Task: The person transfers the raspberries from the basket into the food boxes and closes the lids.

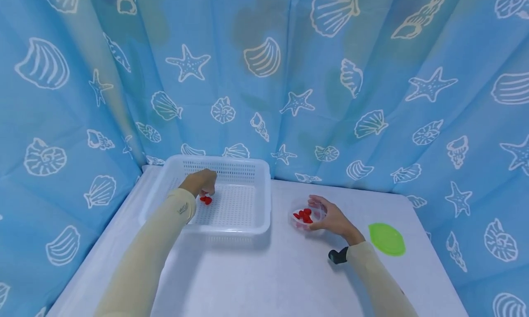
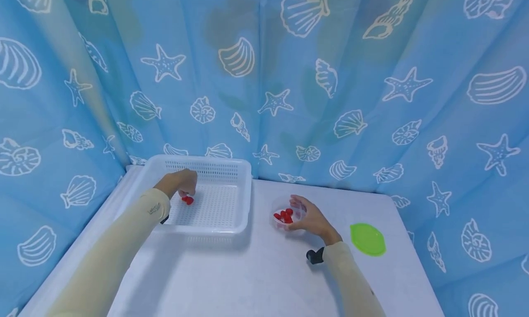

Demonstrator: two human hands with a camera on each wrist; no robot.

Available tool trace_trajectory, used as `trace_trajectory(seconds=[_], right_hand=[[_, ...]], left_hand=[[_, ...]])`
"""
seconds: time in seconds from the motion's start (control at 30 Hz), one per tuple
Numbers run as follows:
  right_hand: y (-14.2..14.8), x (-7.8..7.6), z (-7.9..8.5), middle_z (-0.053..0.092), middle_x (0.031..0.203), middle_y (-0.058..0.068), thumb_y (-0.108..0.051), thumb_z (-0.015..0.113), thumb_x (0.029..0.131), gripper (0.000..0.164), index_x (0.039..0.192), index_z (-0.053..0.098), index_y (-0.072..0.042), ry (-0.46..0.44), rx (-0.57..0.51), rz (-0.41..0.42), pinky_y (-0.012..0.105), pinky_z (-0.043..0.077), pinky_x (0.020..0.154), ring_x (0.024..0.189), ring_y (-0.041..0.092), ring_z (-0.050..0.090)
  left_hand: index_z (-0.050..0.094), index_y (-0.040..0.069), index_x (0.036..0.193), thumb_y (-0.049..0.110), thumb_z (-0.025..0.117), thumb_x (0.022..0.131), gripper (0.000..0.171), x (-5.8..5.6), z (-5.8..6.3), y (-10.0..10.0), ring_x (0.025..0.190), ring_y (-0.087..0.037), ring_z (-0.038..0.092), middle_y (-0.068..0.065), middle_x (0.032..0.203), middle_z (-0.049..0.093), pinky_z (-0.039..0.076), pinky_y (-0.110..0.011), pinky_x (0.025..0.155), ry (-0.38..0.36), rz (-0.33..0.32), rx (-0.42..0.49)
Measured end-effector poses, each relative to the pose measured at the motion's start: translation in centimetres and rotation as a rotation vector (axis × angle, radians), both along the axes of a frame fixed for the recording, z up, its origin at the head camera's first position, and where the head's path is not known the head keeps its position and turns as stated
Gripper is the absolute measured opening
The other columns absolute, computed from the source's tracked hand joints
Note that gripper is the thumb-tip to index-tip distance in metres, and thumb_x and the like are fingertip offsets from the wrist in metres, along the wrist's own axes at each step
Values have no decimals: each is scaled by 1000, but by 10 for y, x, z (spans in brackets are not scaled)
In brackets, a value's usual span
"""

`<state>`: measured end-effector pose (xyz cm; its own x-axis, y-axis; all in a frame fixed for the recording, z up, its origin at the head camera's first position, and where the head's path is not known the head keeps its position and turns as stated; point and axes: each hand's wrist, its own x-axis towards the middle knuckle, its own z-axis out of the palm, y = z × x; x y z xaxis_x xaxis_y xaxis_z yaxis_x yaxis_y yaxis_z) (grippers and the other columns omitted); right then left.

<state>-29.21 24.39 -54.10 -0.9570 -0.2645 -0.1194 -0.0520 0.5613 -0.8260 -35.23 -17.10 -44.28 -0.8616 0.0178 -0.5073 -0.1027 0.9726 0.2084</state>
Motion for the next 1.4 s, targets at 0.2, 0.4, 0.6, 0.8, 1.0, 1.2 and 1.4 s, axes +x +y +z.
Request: trace_trajectory(seconds=[0.2, 0.4, 0.6, 0.8, 1.0, 1.2, 1.4], right_hand=[[0, 0, 2, 46, 146, 2, -28, 94, 59, 110, 150, 34, -25, -13, 2, 5, 50, 48, 96, 135, 28, 40], [0, -1, 2, 47, 145, 2, -29, 94, 58, 110, 150, 35, -25, -30, 10, -14, 54, 44, 99, 136, 28, 38], [1, -3, 3, 47, 146, 2, -30, 94, 57, 110, 150, 35, -25, -30, 11, -24, 56, 42, 100, 137, 29, 37], [0, -1, 1, 47, 145, 1, -31, 95, 55, 111, 149, 36, -27, -27, -1, -19, 51, 47, 96, 136, 28, 38], [1, -2, 3, 47, 145, 2, -32, 94, 57, 110, 150, 36, -25, -12, 3, -7, 54, 43, 100, 136, 27, 38], [2, -3, 2, 47, 146, 0, -33, 94, 56, 111, 150, 35, -25, -1, 7, -16, 54, 43, 99, 136, 27, 38], [1, -1, 1, 46, 147, 2, -33, 94, 57, 111, 151, 34, -25, -18, -1, -7, 51, 45, 99, 136, 27, 38]], left_hand=[[61, 0, 109, 3, 71, 85, 26, 0, -6, -3, 72, -22, 65, -13, 84, 64, 55, -27, 62, -48, -14, 2], [64, 4, 103, 4, 77, 80, 27, -4, -13, -1, 76, -24, 63, -12, 87, 63, 53, -30, 63, -10, -61, -23], [64, 7, 106, 8, 80, 78, 32, -11, -15, 1, 81, -27, 62, -13, 95, 59, 53, -32, 64, 37, -62, -22], [61, 5, 106, 6, 82, 77, 36, -12, -20, -2, 75, -24, 62, -12, 89, 61, 53, -31, 60, 11, -123, -81], [61, 4, 109, 5, 78, 79, 35, -5, -11, 2, 74, -24, 64, -12, 86, 63, 52, -29, 57, -22, -45, -71], [62, 3, 102, 3, 78, 79, 28, -9, -15, -1, 73, -26, 65, -14, 87, 64, 54, -32, 53, -31, -30, -57], [69, 7, 90, 2, 77, 80, 14, -18, -26, -8, 76, -21, 61, -8, 87, 64, 54, -33, 60, 3, -126, 28]])
